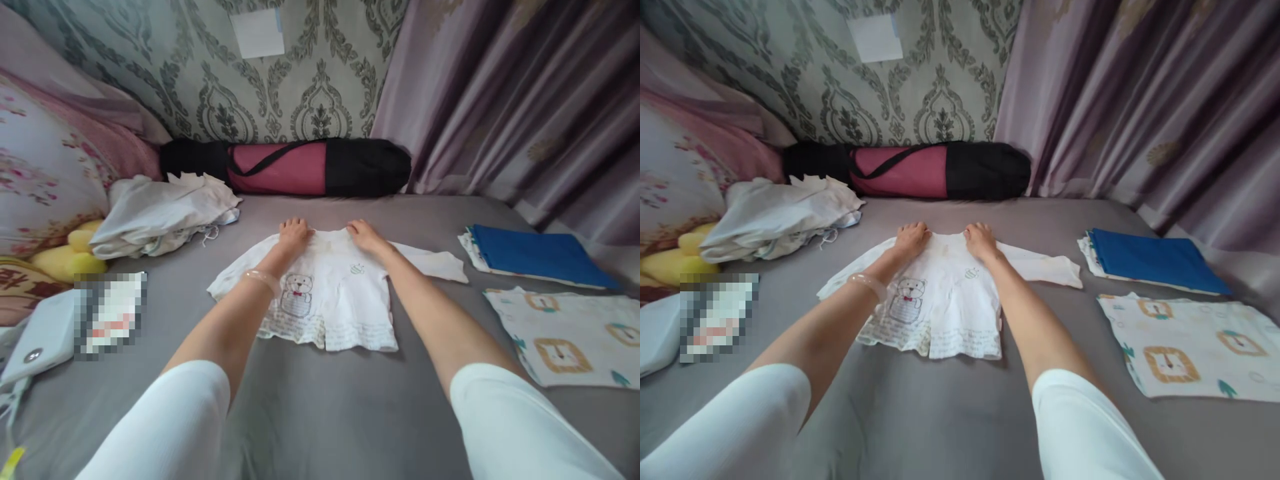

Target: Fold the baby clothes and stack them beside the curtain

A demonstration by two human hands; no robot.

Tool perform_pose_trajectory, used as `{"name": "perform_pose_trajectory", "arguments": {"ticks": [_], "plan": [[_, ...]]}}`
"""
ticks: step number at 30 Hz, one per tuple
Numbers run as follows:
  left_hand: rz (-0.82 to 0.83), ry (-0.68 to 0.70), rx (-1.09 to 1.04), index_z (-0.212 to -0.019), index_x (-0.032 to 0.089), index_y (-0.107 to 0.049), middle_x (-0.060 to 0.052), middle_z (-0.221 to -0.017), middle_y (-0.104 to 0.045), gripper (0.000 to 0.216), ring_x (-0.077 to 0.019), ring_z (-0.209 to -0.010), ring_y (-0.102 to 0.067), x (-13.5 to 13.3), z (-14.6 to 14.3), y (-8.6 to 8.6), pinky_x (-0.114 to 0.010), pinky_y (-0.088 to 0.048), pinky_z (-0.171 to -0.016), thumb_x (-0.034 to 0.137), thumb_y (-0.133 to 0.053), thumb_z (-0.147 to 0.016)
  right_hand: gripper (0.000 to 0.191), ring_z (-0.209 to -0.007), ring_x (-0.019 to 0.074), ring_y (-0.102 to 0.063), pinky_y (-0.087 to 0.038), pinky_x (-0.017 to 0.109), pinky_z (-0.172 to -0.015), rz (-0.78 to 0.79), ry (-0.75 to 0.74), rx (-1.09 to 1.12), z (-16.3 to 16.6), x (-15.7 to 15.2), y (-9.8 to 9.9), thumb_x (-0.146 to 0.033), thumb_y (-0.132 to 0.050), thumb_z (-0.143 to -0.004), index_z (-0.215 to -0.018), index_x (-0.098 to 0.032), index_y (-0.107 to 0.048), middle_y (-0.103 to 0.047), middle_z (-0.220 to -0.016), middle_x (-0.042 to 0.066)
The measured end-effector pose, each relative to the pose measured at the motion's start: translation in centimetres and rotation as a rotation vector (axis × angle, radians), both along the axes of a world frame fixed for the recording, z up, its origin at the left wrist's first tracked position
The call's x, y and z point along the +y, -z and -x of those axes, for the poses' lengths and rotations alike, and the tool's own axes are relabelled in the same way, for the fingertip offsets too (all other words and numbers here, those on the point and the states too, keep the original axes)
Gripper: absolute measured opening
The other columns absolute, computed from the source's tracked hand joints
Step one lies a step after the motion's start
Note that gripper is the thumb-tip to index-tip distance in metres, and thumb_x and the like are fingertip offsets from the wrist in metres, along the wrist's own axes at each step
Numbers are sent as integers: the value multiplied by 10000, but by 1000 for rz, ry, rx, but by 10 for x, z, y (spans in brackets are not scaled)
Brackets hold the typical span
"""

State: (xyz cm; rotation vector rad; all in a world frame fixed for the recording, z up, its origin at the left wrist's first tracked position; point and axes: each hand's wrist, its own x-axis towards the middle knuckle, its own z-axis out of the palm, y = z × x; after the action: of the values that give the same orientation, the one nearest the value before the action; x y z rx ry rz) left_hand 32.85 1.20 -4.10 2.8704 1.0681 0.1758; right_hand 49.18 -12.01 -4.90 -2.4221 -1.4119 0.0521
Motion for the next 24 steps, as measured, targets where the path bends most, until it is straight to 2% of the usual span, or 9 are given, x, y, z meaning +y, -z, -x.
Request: {"name": "perform_pose_trajectory", "arguments": {"ticks": [2, 4, 6, 9, 11, 14, 17, 19, 24], "plan": [[-8, 25, -4, -1204, 126, -526, -191, -1232, -556, 404, -330, -1155, -487, -9, 10, -13, -439, -332, -929, 408, -397, -944, 318, -1131, 224, -521, -380, 329, -940, -40, -90, 105, -4, -17, -14, -230, -404, -952, -1207, -158, -579, -589, -1236, 131], [-15, 93, -65, -1235, 145, -505, -169, -1227, -561, 428, -318, -1155, -493, -22, 31, -26, -445, -331, -945, 437, -419, -934, 324, -1135, 214, -527, -387, 316, -941, -176, -135, 106, -1, -49, -28, -224, -449, -916, -1208, -154, -570, -579, -1257, 125], [42, 224, -122, -1211, 167, -517, -129, -1158, -600, 389, -282, -1097, -539, -39, 64, -36, -424, -360, -929, 424, -428, -932, 262, -982, 199, -594, -423, 308, -862, -223, -119, 140, 11, -95, -38, -249, -448, -907, -1099, -174, -610, -657, -1069, 84], [201, 435, -127, -1134, 181, -558, -93, -1032, -620, 369, -215, -900, -604, -65, 127, -45, -340, -434, -814, 456, -436, -920, 197, -748, 163, -605, -430, 270, -699, -89, -124, 283, 44, -168, -44, -309, -449, -903, -907, -206, -617, -668, -807, 12], [270, 460, -129, -1114, 199, -573, -82, -1010, -613, 377, -194, -858, -606, -80, 167, -44, -305, -449, -770, 489, -427, -921, 200, -671, 143, -584, -413, 249, -629, -18, -112, 375, 71, -205, -44, -369, -456, -903, -875, -220, -587, -650, -754, -12], [317, 295, -168, -1035, 217, -600, -60, -949, -627, 391, -178, -769, -599, -98, 214, -36, -284, -456, -696, 547, -440, -899, 248, -638, 133, -568, -406, 239, -590, 65, -84, 435, 106, -237, -40, -469, -528, -855, -939, -236, -543, -641, -771, -22], [367, 85, -220, -1020, 206, -592, -44, -879, -643, 442, -173, -710, -590, -109, 241, -26, -282, -459, -660, 600, -506, -840, 296, -714, 149, -593, -404, 249, -627, 70, -59, 344, 128, -243, -35, -459, -577, -822, -1010, -243, -504, -650, -864, -4], [416, 3, -237, -1035, 196, -582, -40, -863, -647, 492, -179, -716, -590, -116, 250, -20, -283, -462, -652, 619, -570, -784, 258, -768, 170, -613, -391, 256, -642, 55, -18, 261, 136, -241, -31, -403, -560, -839, -1030, -245, -491, -656, -880, 3], [475, -53, -311, -1051, 191, -576, -30, -853, -642, 444, -173, -727, -574, -129, 246, -12, -288, -450, -668, 539, -583, -776, 199, -741, 202, -632, -341, 270, -596, 89, 107, 82, 145, -233, -20, -266, -487, -870, -1067, -240, -503, -674, -879, 29]]}}
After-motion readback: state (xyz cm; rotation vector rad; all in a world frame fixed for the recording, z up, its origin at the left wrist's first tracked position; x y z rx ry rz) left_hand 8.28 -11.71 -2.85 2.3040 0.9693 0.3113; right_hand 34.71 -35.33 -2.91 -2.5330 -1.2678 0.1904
